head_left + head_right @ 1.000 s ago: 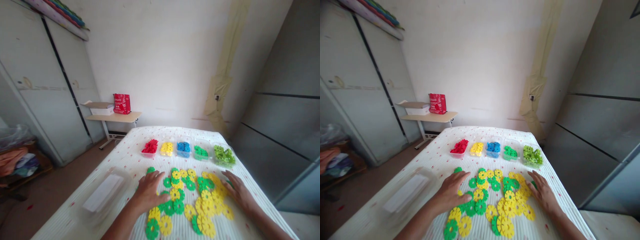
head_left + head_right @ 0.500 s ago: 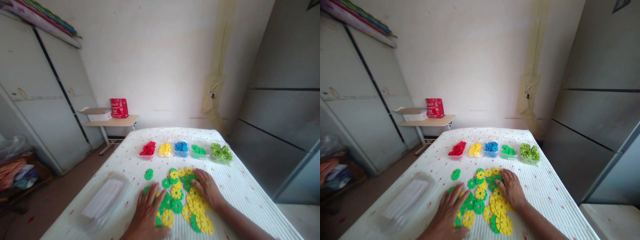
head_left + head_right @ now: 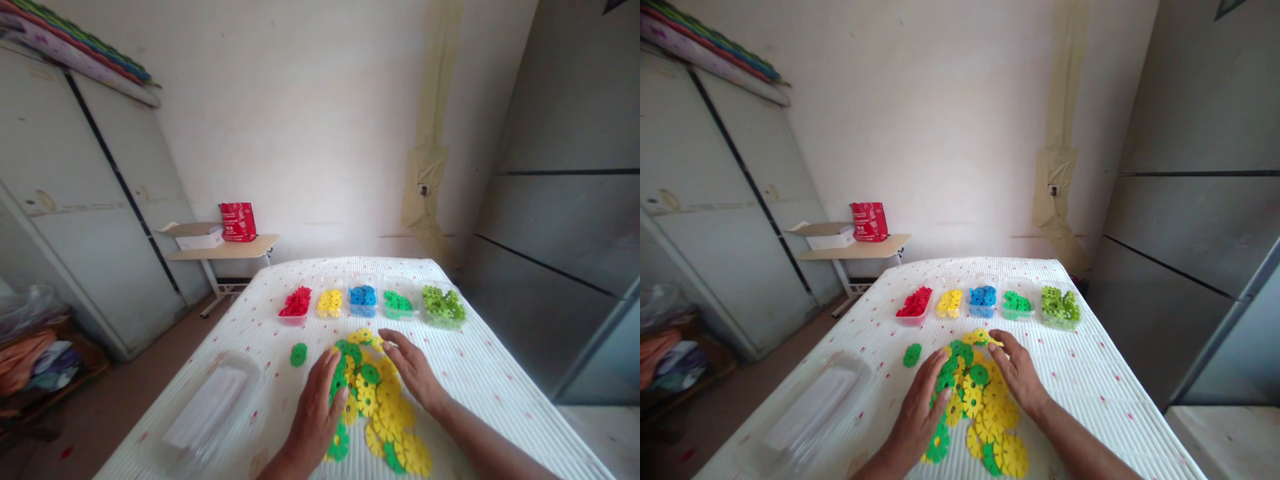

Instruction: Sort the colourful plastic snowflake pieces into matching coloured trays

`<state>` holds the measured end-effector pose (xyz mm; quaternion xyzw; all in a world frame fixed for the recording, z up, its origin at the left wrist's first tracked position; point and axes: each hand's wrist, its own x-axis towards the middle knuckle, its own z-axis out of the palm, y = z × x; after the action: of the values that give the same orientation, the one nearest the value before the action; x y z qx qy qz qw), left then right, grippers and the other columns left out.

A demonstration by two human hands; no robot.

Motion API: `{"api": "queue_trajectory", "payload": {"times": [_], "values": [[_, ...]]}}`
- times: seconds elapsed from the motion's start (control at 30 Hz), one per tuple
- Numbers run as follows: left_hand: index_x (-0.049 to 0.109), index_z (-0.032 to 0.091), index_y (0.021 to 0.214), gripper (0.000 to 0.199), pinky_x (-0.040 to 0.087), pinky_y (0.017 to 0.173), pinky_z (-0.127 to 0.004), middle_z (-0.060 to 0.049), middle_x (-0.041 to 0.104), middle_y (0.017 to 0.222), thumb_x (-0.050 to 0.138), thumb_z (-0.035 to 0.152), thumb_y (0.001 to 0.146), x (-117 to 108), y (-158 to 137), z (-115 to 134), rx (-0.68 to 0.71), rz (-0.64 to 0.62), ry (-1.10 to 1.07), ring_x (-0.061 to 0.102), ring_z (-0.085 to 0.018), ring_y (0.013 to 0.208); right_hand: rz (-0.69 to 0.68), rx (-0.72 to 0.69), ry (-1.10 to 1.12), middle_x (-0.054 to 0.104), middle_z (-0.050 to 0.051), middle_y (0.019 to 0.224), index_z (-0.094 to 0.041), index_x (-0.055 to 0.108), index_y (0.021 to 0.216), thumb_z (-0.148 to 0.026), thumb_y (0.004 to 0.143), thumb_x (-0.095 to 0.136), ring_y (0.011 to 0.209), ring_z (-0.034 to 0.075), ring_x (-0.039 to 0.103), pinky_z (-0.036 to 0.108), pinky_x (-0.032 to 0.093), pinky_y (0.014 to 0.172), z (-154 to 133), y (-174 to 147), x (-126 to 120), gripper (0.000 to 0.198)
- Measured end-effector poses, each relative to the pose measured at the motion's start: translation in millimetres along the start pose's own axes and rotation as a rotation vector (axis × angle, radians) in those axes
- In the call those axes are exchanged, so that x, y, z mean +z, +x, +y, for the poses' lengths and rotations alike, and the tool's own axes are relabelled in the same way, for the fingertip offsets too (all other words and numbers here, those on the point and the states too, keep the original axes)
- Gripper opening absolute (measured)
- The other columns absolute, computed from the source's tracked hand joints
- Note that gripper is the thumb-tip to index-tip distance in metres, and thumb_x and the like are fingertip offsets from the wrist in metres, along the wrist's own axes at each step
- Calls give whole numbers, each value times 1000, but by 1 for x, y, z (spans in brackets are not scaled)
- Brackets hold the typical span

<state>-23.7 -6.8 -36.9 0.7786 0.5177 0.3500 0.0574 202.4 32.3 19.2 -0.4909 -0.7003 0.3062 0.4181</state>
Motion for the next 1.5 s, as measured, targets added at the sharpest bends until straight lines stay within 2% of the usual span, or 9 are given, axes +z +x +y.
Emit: {"api": "queue_trajectory", "payload": {"times": [0.1, 0.2, 0.4, 0.63, 0.9, 1.07, 1.2, 1.3, 1.5], "values": [[27, 25, 138, 48, 30, 108, -42, -8, 37, 141, 34, 29, 91, -10, 5, -13, -71, 41, 69, 31, -20, 132, -130, -95, -195, 43, 10, 137, -24, 40, 134, -52, 82, 47, 124, 28, 41, 47, 37, 100, 25, -32, -23, 59], [37, 16, 134, 49, 28, 108, -46, -14, 40, 139, 35, 36, 89, -14, 10, -30, -192, 39, 169, 32, -26, 130, -262, -264, -401, 19, 8, 150, -29, 22, 143, -57, 66, 64, 133, 37, 23, 56, 29, 103, 50, -75, -33, 92], [49, 16, 125, 46, 27, 108, -47, -13, 49, 131, 39, 39, 86, -6, 22, -40, -300, -15, 172, 36, -28, 128, -258, -298, -563, 11, 3, 150, -36, 15, 143, -55, 67, 64, 132, 40, 20, 62, 27, 101, 55, -114, -20, 92], [51, 17, 121, 43, 39, 102, -37, -10, 57, 122, 36, 39, 88, 1, 14, -2, -271, 17, -180, 50, -19, 115, -176, -329, -504, 26, 18, 146, -19, 20, 144, -52, 70, 62, 132, 39, 23, 61, 25, 102, 50, -70, 18, 90], [60, 17, 107, 43, 47, 90, -34, -9, 67, 103, 36, 48, 87, -13, 12, 16, -439, -14, -550, 61, -20, 99, -289, -225, -168, 41, 15, 135, -18, 26, 139, -21, 71, 57, 126, 27, 38, 48, 32, 104, 13, -43, 34, 75], [58, 17, 111, 45, 47, 89, -33, -9, 66, 107, 38, 48, 87, -17, 10, 16, -468, 90, -682, 60, -21, 100, -334, -313, -59, 45, 14, 132, -18, 30, 136, -16, 67, 57, 122, 25, 43, 44, 35, 102, 5, -38, 47, 74], [61, 18, 103, 38, 46, 90, -34, -8, 65, 108, 39, 44, 87, -14, 13, 5, -427, 178, -613, 59, -21, 102, -325, -397, -62, 53, 11, 123, -20, 42, 128, -19, 73, 55, 113, 23, 50, 40, 41, 97, -3, -25, 47, 57], [61, 18, 105, 35, 45, 91, -35, -8, 64, 108, 38, 38, 88, -13, 27, -5, -368, 166, -503, 58, -21, 102, -224, -370, -148, 57, 12, 117, -19, 50, 121, -26, 82, 49, 110, 23, 52, 41, 42, 95, 2, -7, 39, 40], [55, 25, 119, 40, 33, 104, -41, -4, 56, 124, 43, 23, 81, -8, 64, -10, -117, -118, -179, 45, -20, 119, -85, -291, -257, 58, 13, 119, -19, 57, 114, -37, 87, 43, 113, 26, 50, 46, 41, 96, 36, 23, 28, 35]]}}
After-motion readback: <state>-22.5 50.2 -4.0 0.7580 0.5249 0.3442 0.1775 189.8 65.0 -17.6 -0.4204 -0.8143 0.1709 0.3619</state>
